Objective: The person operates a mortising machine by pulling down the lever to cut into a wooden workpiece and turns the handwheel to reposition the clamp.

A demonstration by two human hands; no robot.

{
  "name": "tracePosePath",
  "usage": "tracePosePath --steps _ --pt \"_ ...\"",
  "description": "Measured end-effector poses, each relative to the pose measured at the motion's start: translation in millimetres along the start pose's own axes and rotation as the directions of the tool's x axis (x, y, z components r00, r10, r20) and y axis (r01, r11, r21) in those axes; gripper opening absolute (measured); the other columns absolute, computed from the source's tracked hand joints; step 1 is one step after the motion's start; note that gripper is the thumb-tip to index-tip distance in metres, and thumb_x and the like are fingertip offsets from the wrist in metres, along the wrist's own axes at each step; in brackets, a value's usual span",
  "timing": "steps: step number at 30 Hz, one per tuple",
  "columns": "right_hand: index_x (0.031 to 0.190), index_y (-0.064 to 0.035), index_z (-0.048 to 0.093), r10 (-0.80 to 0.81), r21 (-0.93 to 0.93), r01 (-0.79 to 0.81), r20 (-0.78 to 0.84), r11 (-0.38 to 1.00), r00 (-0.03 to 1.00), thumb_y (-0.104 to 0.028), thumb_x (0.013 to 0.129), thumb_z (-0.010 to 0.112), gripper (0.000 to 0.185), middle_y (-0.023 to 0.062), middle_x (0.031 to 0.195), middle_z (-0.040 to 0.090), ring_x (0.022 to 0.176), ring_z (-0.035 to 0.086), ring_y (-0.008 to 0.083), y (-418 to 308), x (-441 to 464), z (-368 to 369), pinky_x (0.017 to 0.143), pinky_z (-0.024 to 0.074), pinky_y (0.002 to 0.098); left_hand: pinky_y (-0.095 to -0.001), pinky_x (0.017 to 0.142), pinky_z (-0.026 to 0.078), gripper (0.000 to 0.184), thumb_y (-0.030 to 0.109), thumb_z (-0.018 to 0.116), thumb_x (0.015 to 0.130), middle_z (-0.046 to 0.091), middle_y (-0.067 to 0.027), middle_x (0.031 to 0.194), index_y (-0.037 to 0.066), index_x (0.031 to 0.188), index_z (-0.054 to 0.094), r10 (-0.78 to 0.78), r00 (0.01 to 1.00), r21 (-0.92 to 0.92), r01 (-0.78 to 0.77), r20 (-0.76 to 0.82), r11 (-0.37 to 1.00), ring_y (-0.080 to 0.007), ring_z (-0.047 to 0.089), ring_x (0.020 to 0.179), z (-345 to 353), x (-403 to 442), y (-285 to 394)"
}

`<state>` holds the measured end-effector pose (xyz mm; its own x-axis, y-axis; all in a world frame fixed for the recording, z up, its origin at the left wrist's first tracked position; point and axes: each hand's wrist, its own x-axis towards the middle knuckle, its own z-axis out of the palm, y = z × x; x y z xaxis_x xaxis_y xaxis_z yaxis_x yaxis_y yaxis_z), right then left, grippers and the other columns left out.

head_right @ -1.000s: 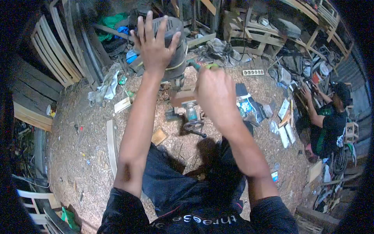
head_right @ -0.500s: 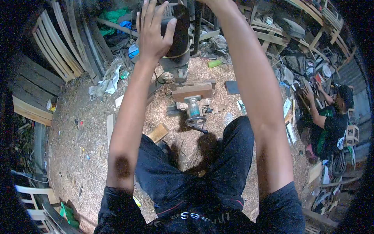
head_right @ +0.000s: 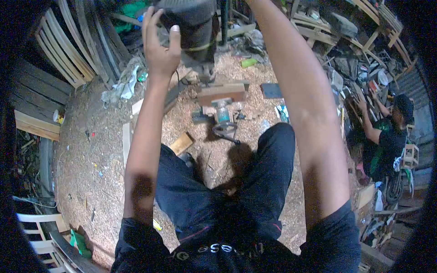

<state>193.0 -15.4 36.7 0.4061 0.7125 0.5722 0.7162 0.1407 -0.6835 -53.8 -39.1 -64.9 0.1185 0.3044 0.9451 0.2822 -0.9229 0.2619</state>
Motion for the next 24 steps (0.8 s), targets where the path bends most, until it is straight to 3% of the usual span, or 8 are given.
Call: tracePosePath --steps 3,5,9,10,11,12,16,24 --pt "0.117 0.0067 0.063 -0.202 -0.027 0.2 -0.174 0.979 0.964 -0.054 0.094 0.062 0.065 0.0157 0.088 0.072 0.078 0.07 0.0282 66 -40 12 0.074 0.0529 0.0413 -0.0464 0.116 0.029 0.045 0.016 0.059 0.092 0.048 -0.0217 0.143 -0.002 0.132 0.051 -0.153 0.988 -0.044 0.152 -0.029 0.987 -0.0369 0.04 0.139 -16 -57 7" --pt "0.098 0.0014 0.071 -0.309 0.004 0.313 -0.143 0.95 0.94 -0.022 0.093 0.067 0.024 0.0135 0.081 0.073 0.071 0.069 0.0202 91 -113 8 0.066 0.0537 0.0348 -0.0465 0.113 0.032 0.042 0.014 0.058 0.092 0.051 -0.0215 0.136 -0.003 0.13 0.051 -0.289 0.957 -0.137 0.284 -0.018 0.949 -0.0361 0.045 0.133 -21 -118 6" --pt "0.106 0.0039 0.071 0.397 -0.059 -0.393 0.078 0.918 0.914 -0.034 0.092 0.069 0.041 0.0195 0.099 0.074 0.089 0.072 0.027 158 -285 25 0.076 0.0542 0.0389 -0.0412 0.108 0.038 0.033 0.007 0.057 0.095 0.059 -0.0143 0.128 0.002 0.128 0.055 -0.656 0.709 -0.003 0.68 0.26 0.733 -0.0284 0.054 0.122 -21 -263 10" --pt "0.103 0.0046 0.071 0.364 0.047 -0.383 0.223 0.922 0.904 -0.035 0.091 0.069 0.041 0.0219 0.097 0.073 0.09 0.072 0.0296 217 -332 39 0.077 0.0542 0.0403 -0.0404 0.106 0.04 0.032 0.006 0.057 0.095 0.06 -0.0141 0.126 0.002 0.127 0.055 -0.741 0.594 0.011 0.778 0.314 0.628 -0.0278 0.055 0.121 -20 -300 8" --pt "0.089 0.0031 0.07 0.548 0.046 -0.565 0.191 0.824 0.814 -0.026 0.091 0.07 0.029 0.0064 0.074 0.068 0.061 0.061 0.0099 290 -390 70 0.052 0.0447 0.0278 -0.0396 0.105 0.042 0.03 0.005 0.056 0.096 0.061 -0.014 0.124 0.001 0.126 0.056 -0.804 0.472 0.03 0.856 0.362 0.516 -0.0271 0.057 0.12 -18 -330 7" --pt "0.083 0.0017 0.071 0.71 -0.149 -0.695 0.185 0.704 0.68 -0.021 0.087 0.07 0.023 0.0071 0.073 0.068 0.058 0.061 0.0122 324 -431 88 0.048 0.0456 0.0295 -0.0388 0.103 0.043 0.03 0.004 0.055 0.095 0.062 -0.0163 0.122 -0.001 0.124 0.056 -0.815 0.439 0.065 0.866 0.378 0.496 -0.0281 0.058 0.117 -17 -352 11" --pt "0.097 0.0017 0.072 0.826 -0.244 -0.837 0.438 0.489 0.355 -0.033 0.081 0.07 0.038 0.0219 0.092 0.073 0.088 0.072 0.0348 336 -497 134 0.08 0.0543 0.0433 -0.0366 0.102 0.045 0.032 0.002 0.052 0.096 0.063 -0.019 0.123 -0.002 0.127 0.057 -0.794 0.362 -0.013 0.913 0.488 0.408 -0.028 0.06 0.116 0 -432 16" --pt "0.132 0.004 0.057 0.809 -0.395 -0.718 0.415 0.573 0.417 -0.033 0.085 0.076 0.063 0.0228 0.111 0.07 0.102 0.069 0.0312 390 -613 183 0.087 0.0531 0.0383 -0.0359 0.105 0.042 0.049 -0.003 0.048 0.095 0.058 -0.0151 0.135 0.005 0.143 0.049 -0.794 0.267 0.091 0.923 0.546 0.373 -0.0261 0.056 0.126 4 -421 31"
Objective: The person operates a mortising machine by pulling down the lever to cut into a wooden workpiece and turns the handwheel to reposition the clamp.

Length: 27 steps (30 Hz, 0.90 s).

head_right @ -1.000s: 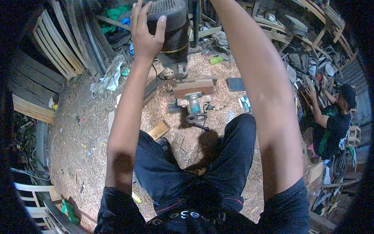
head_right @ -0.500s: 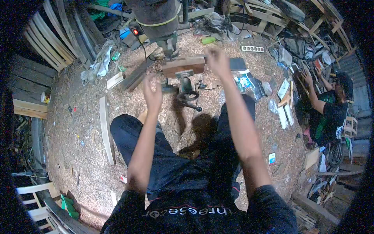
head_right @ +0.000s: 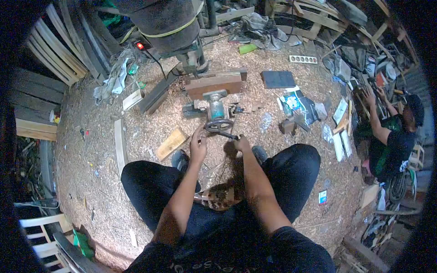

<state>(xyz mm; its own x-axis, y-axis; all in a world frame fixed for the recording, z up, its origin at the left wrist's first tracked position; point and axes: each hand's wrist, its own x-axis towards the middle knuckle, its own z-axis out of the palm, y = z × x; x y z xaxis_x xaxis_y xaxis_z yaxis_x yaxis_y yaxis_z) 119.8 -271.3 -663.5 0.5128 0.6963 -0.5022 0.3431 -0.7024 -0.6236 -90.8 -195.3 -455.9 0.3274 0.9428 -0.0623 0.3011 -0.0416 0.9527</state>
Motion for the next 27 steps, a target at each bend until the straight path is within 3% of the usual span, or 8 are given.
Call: tracePosePath --steps 4,11,15,16,20,23,24,27 --pt "0.131 0.0049 0.056 0.041 0.149 -0.06 0.131 0.987 0.991 -0.038 0.082 0.078 0.068 0.0239 0.111 0.07 0.104 0.068 0.0338 -9 -9 0 0.089 0.0523 0.0389 -0.0347 0.102 0.043 0.052 -0.005 0.047 0.093 0.059 -0.0158 0.134 0.007 0.144 0.049 0.021 0.999 -0.045 -0.022 -0.034 0.999 -0.0255 0.057 0.124 5 -2 -3" --pt "0.114 0.004 0.065 0.084 0.078 -0.081 -0.042 0.994 0.996 -0.034 0.085 0.075 0.049 0.0214 0.101 0.072 0.096 0.069 0.0335 -2 16 23 0.084 0.0536 0.0407 -0.0371 0.103 0.045 0.047 -0.001 0.049 0.094 0.064 -0.018 0.125 0.008 0.14 0.053 -0.04 0.999 -0.015 0.04 -0.022 0.999 -0.0285 0.061 0.118 -3 2 4" --pt "0.106 0.006 0.065 0.014 0.11 -0.012 -0.02 0.994 1.0 -0.034 0.085 0.074 0.046 0.0268 0.098 0.071 0.093 0.07 0.038 10 17 10 0.083 0.0538 0.0427 -0.0366 0.103 0.044 0.047 0.0 0.048 0.095 0.064 -0.0193 0.125 0.008 0.141 0.053 -0.005 1.0 0.003 0.004 0.011 1.0 -0.0279 0.061 0.118 -7 2 0" --pt "0.109 0.0066 0.063 -0.006 0.152 -0.002 0.051 0.988 0.999 -0.033 0.087 0.073 0.046 0.0239 0.098 0.071 0.093 0.069 0.0318 19 25 12 0.082 0.0535 0.0412 -0.0364 0.102 0.045 0.047 0.001 0.048 0.095 0.064 -0.0191 0.125 0.007 0.141 0.053 -0.027 0.999 -0.031 0.028 0.017 0.999 -0.0275 0.061 0.118 -5 2 -3" --pt "0.106 0.0024 0.066 0.014 0.364 0.019 -0.089 0.931 0.996 -0.026 0.09 0.068 0.033 0.0149 0.098 0.071 0.088 0.065 0.0233 24 23 20 0.076 0.0516 0.0386 -0.0358 0.101 0.045 0.045 0.003 0.049 0.096 0.064 -0.0188 0.125 0.007 0.14 0.053 -0.059 0.998 -0.086 0.061 0.03 0.994 -0.0264 0.062 0.116 -5 3 -11" --pt "0.103 -0.0001 0.069 0.016 0.499 -0.01 -0.009 0.867 1.0 -0.024 0.09 0.066 0.027 0.0136 0.096 0.071 0.084 0.064 0.0215 24 21 9 0.073 0.0506 0.0365 -0.0351 0.101 0.045 0.041 0.007 0.052 0.098 0.065 -0.0189 0.124 0.006 0.139 0.055 -0.095 0.995 -0.111 0.099 0.037 0.989 -0.0271 0.063 0.115 -7 3 -15" --pt "0.104 -0.0006 0.07 0.016 0.396 -0.022 0.018 0.918 1.0 -0.024 0.091 0.064 0.028 0.0134 0.091 0.07 0.082 0.064 0.0216 22 21 3 0.073 0.0499 0.0369 -0.0349 0.101 0.045 0.04 0.008 0.052 0.099 0.066 -0.0189 0.124 0.006 0.138 0.055 -0.057 0.998 -0.078 0.06 0.03 0.995 -0.0272 0.063 0.115 -9 7 -16" --pt "0.096 -0.0002 0.069 -0.075 0.396 0.048 0.053 0.917 0.996 -0.018 0.098 0.061 0.02 0.0063 0.073 0.065 0.06 0.058 0.0151 4 8 -21 0.056 0.048 0.0321 -0.0345 0.102 0.045 0.035 0.011 0.051 0.1 0.066 -0.0188 0.123 0.006 0.135 0.057 -0.032 0.999 -0.058 0.031 -0.01 0.998 -0.0276 0.062 0.117 -13 12 -18"
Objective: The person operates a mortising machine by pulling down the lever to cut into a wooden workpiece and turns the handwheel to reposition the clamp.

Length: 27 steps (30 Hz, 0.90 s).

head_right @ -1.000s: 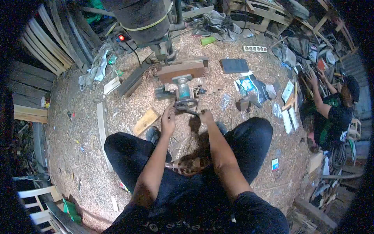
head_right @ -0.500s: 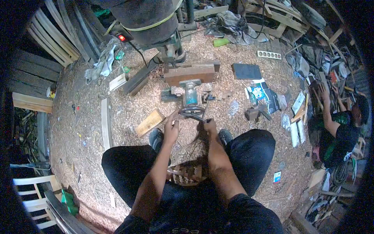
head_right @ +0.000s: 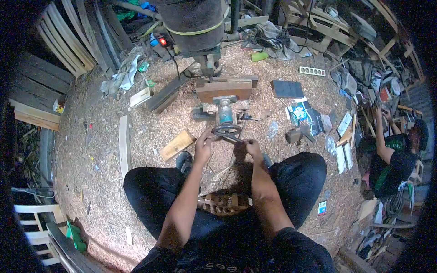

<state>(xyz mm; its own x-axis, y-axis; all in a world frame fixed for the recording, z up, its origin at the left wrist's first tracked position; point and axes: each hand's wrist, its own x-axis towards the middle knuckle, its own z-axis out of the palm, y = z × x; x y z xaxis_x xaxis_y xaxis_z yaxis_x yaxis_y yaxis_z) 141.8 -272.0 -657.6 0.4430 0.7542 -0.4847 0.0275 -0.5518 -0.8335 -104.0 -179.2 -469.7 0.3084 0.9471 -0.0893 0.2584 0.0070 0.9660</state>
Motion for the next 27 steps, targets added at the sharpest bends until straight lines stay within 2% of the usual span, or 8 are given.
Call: tracePosePath --steps 5,8,9,12,18,24,25,27 --pt "0.096 0.0069 0.068 0.047 -0.045 -0.05 -0.061 0.998 0.997 -0.022 0.097 0.061 0.03 0.0127 0.073 0.066 0.057 0.064 0.0211 -33 -10 -10 0.054 0.0546 0.0373 -0.0341 0.099 0.047 0.034 0.013 0.049 0.102 0.067 -0.0168 0.122 0.006 0.133 0.059 -0.004 0.998 -0.022 0.003 -0.058 1.0 -0.0254 0.064 0.112 0 1 12" --pt "0.104 0.0067 0.07 0.064 0.004 -0.064 -0.153 0.998 0.986 -0.032 0.094 0.06 0.041 0.0199 0.086 0.071 0.08 0.068 0.0284 -75 -44 -6 0.078 0.051 0.0427 -0.0336 0.094 0.049 0.034 0.015 0.049 0.102 0.068 -0.0149 0.119 0.006 0.133 0.059 -0.008 0.996 -0.106 -0.001 -0.084 0.994 -0.0225 0.065 0.106 -3 -5 26" --pt "0.104 0.0081 0.069 0.029 0.155 -0.018 -0.068 0.988 0.997 -0.023 0.095 0.06 0.034 0.0169 0.083 0.07 0.067 0.068 0.0257 -100 -63 -4 0.065 0.0536 0.0405 -0.0333 0.092 0.05 0.034 0.015 0.047 0.103 0.068 -0.014 0.118 0.006 0.133 0.06 0.008 0.994 -0.067 -0.015 -0.107 0.998 -0.0206 0.065 0.103 -3 -4 22" --pt "0.096 0.009 0.066 -0.01 0.3 0.014 -0.015 0.954 1.0 -0.016 0.092 0.058 0.026 0.0136 0.074 0.065 0.06 0.067 0.0236 -119 -75 7 0.055 0.057 0.038 -0.0333 0.092 0.05 0.036 0.015 0.046 0.103 0.068 -0.0149 0.117 0.003 0.136 0.057 -0.085 0.99 -0.091 0.075 -0.113 0.993 -0.0208 0.065 0.103 -5 -9 29" --pt "0.115 0.0108 0.063 -0.114 0.451 0.041 0.136 0.892 0.984 -0.011 0.096 0.063 0.029 0.0158 0.1 0.069 0.082 0.072 0.0264 -154 -108 29 0.073 0.0613 0.0364 -0.0326 0.099 0.046 0.042 0.017 0.043 0.104 0.066 -0.0167 0.125 -0.001 0.141 0.052 0.118 0.975 -0.085 -0.136 -0.189 0.987 -0.0228 0.062 0.114 -4 -6 -6" --pt "0.119 0.0135 0.061 -0.147 0.481 0.043 0.183 0.876 0.972 -0.005 0.094 0.067 0.031 0.0159 0.109 0.069 0.092 0.072 0.0261 -170 -124 53 0.085 0.0605 0.0324 -0.0335 0.107 0.04 0.049 0.033 0.034 0.109 0.06 -0.0166 0.135 0.001 0.141 0.054 -0.075 0.991 -0.379 0.026 -0.115 0.925 -0.0227 0.056 0.123 -6 2 -27" --pt "0.117 0.0125 0.063 -0.115 0.533 0.002 0.179 0.846 0.977 0.0 0.093 0.066 0.027 0.0152 0.109 0.069 0.094 0.072 0.0261 -176 -130 53 0.085 0.0606 0.0317 -0.0371 0.116 0.03 0.058 0.04 0.027 0.109 0.054 -0.0174 0.144 -0.001 0.143 0.051 -0.166 0.985 -0.413 0.128 -0.056 0.901 -0.0281 0.047 0.136 -13 -4 -3" --pt "0.115 0.0143 0.062 -0.117 0.57 -0.006 0.179 0.822 0.977 0.002 0.092 0.067 0.027 0.0169 0.107 0.068 0.092 0.071 0.0256 -169 -126 56 0.084 0.062 0.0332 -0.0372 0.111 0.035 0.059 0.042 0.027 0.109 0.058 -0.0183 0.137 0.001 0.141 0.054 -0.177 0.981 -0.397 0.133 -0.076 0.908 -0.0266 0.051 0.129 -16 -6 -1"
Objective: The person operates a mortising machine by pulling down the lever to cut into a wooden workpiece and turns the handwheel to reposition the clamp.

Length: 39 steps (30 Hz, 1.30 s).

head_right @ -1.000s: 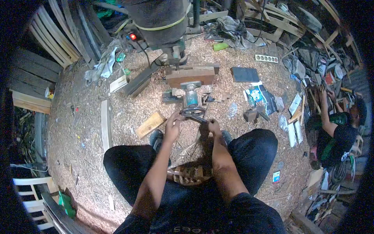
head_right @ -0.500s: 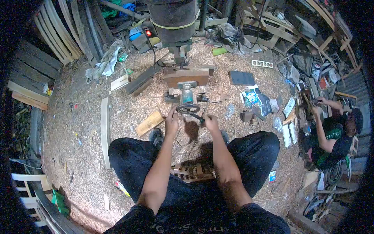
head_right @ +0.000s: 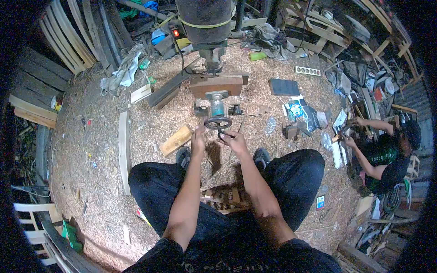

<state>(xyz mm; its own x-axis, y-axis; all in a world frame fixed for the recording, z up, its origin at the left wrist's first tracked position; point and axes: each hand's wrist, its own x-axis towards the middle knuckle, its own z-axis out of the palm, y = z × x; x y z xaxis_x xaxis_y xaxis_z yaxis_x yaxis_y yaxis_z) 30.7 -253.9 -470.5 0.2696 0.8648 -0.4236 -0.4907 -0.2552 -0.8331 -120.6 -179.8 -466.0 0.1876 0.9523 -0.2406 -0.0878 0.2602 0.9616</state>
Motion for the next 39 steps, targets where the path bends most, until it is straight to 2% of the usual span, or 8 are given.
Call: tracePosePath --steps 2,13,17,21,22,26,30,39 --pt "0.115 0.014 0.063 -0.012 0.002 0.012 -0.015 1.0 1.0 0.003 0.092 0.067 0.026 0.0173 0.107 0.069 0.091 0.072 0.0258 1 1 -1 0.084 0.0622 0.0334 -0.0424 0.116 0.028 0.067 0.05 0.022 0.108 0.054 -0.0198 0.143 0.0 0.145 0.049 0.015 0.999 0.028 -0.016 0.045 0.999 -0.0316 0.047 0.134 -17 24 -39" --pt "0.117 0.0113 0.062 -0.04 -0.128 0.035 -0.037 0.991 0.999 0.003 0.092 0.066 0.027 0.0133 0.103 0.067 0.09 0.072 0.0257 1 2 0 0.084 0.0612 0.0331 -0.0369 0.105 0.038 0.071 0.057 0.021 0.107 0.063 -0.0116 0.131 0.006 0.138 0.06 -0.109 0.994 -0.029 0.11 0.014 0.994 -0.0231 0.054 0.119 -17 18 -23" --pt "0.118 0.0061 0.054 0.243 -0.207 -0.227 0.058 0.952 0.968 -0.004 0.092 0.066 0.03 0.0145 0.1 0.065 0.085 0.071 0.0242 -26 22 -3 0.067 0.058 0.0318 -0.0369 0.103 0.038 0.074 0.06 0.02 0.105 0.06 -0.0101 0.136 0.006 0.141 0.056 -0.062 0.991 0.058 0.055 0.122 0.997 -0.0237 0.054 0.12 -23 15 -5" --pt "0.114 -0.0001 0.052 0.411 -0.253 -0.371 0.128 0.894 0.903 -0.018 0.096 0.062 0.027 0.0087 0.086 0.063 0.06 0.057 0.0158 -14 36 15 0.048 0.041 0.0313 -0.0431 0.109 0.033 0.077 0.063 0.018 0.104 0.054 -0.0086 0.145 0.007 0.146 0.05 -0.125 0.98 0.093 0.112 0.153 0.989 -0.0261 0.052 0.127 -28 15 -7" --pt "0.114 0.0032 0.062 0.348 -0.433 -0.339 -0.061 0.835 0.936 -0.026 0.095 0.062 0.035 0.0151 0.085 0.069 0.078 0.067 0.0253 -2 44 24 0.071 0.052 0.0408 -0.0431 0.11 0.033 0.077 0.063 0.017 0.104 0.054 -0.0092 0.146 0.008 0.147 0.05 -0.138 0.978 0.118 0.12 0.157 0.986 -0.0265 0.052 0.128 -28 12 1" --pt "0.123 0.0078 0.062 0.174 -0.659 -0.304 -0.257 0.688 0.951 -0.027 0.094 0.056 0.045 0.0298 0.111 0.069 0.104 0.069 0.0396 -14 32 52 0.091 0.0516 0.0425 -0.04 0.114 0.028 0.08 0.064 0.014 0.103 0.056 -0.0127 0.144 0.008 0.146 0.051 -0.168 0.964 0.195 0.128 0.206 0.972 -0.0284 0.05 0.133 -38 19 0" --pt "0.111 0.0058 0.069 -0.102 -0.709 -0.158 -0.309 0.687 0.945 -0.031 0.091 0.059 0.043 0.0336 0.107 0.067 0.105 0.066 0.0451 30 52 41 0.093 0.0512 0.0463 -0.0407 0.117 0.025 0.08 0.063 0.016 0.104 0.057 -0.013 0.143 0.003 0.145 0.051 -0.203 0.956 0.251 0.147 0.213 0.957 -0.0284 0.051 0.132 -38 22 20" --pt "0.09 0.0094 0.07 -0.147 -0.826 -0.217 -0.337 0.52 0.93 -0.023 0.086 0.06 0.034 0.0323 0.094 0.069 0.091 0.069 0.0455 -9 23 70 0.083 0.0551 0.0493 -0.0391 0.117 0.027 0.081 0.061 0.022 0.105 0.058 -0.013 0.142 -0.005 0.15 0.035 -0.192 0.954 0.057 0.184 0.23 0.981 -0.028 0.049 0.134 -47 40 -12"
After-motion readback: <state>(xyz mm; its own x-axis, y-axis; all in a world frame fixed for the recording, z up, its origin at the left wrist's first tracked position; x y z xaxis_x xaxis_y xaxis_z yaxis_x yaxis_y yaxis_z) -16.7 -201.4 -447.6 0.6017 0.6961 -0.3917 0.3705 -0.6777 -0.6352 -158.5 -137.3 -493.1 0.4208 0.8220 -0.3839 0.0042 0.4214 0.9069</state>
